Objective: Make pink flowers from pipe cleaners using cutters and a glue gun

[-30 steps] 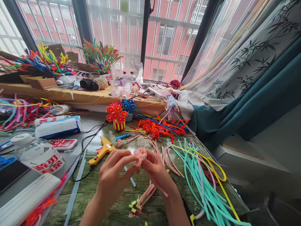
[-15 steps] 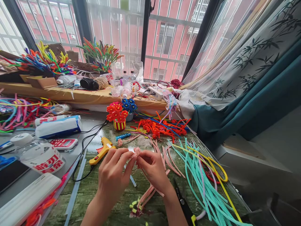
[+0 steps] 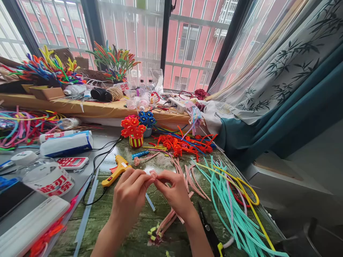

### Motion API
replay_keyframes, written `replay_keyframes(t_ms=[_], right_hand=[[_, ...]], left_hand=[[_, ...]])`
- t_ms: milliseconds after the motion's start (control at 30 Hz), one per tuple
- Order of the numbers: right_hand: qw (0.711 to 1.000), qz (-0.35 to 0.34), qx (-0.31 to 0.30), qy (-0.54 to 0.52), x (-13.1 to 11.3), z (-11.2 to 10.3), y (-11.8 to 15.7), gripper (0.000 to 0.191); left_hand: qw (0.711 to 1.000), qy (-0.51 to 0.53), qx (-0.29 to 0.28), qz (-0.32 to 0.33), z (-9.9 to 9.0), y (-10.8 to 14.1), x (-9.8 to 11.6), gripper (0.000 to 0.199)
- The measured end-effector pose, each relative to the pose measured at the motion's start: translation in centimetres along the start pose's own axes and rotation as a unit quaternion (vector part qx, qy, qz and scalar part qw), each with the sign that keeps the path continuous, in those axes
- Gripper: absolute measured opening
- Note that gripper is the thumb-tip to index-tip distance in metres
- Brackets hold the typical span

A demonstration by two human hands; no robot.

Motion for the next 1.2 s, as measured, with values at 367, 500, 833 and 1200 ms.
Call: replay_keyframes(t_ms=[367, 500, 833, 1200], right_hand=[[0.998, -0.013, -0.014, 0.057, -0.2, -0.1, 0.1, 0.022], [0.997, -0.021, -0.019, 0.069, -0.5, -0.1, 0.1, 0.023], [0.998, 0.003, -0.045, 0.039, -0.8, -0.1, 0.2, 0.027], [0.998, -0.006, -0.050, 0.034, -1.0, 0.0, 0.3, 0.033]], left_hand=[[0.999, 0.024, -0.027, -0.005, 0.2, 0.1, -0.3, 0.015], [0.999, 0.003, -0.038, -0.007, 0.2, 0.0, -0.3, 0.020], [0.997, 0.010, -0.077, -0.023, 0.5, -0.4, -0.8, 0.028], [0.993, 0.055, -0.082, -0.069, 0.6, -0.5, -1.4, 0.030]])
Point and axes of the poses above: each hand's wrist, its own y-axis away from the middle knuckle, its own z-axis out of the palm, x = y × z, the point moved 6 cm from there along -y, towards the middle knuckle, and after that the axes turned 1 degree about y, right-handed, at the moved point
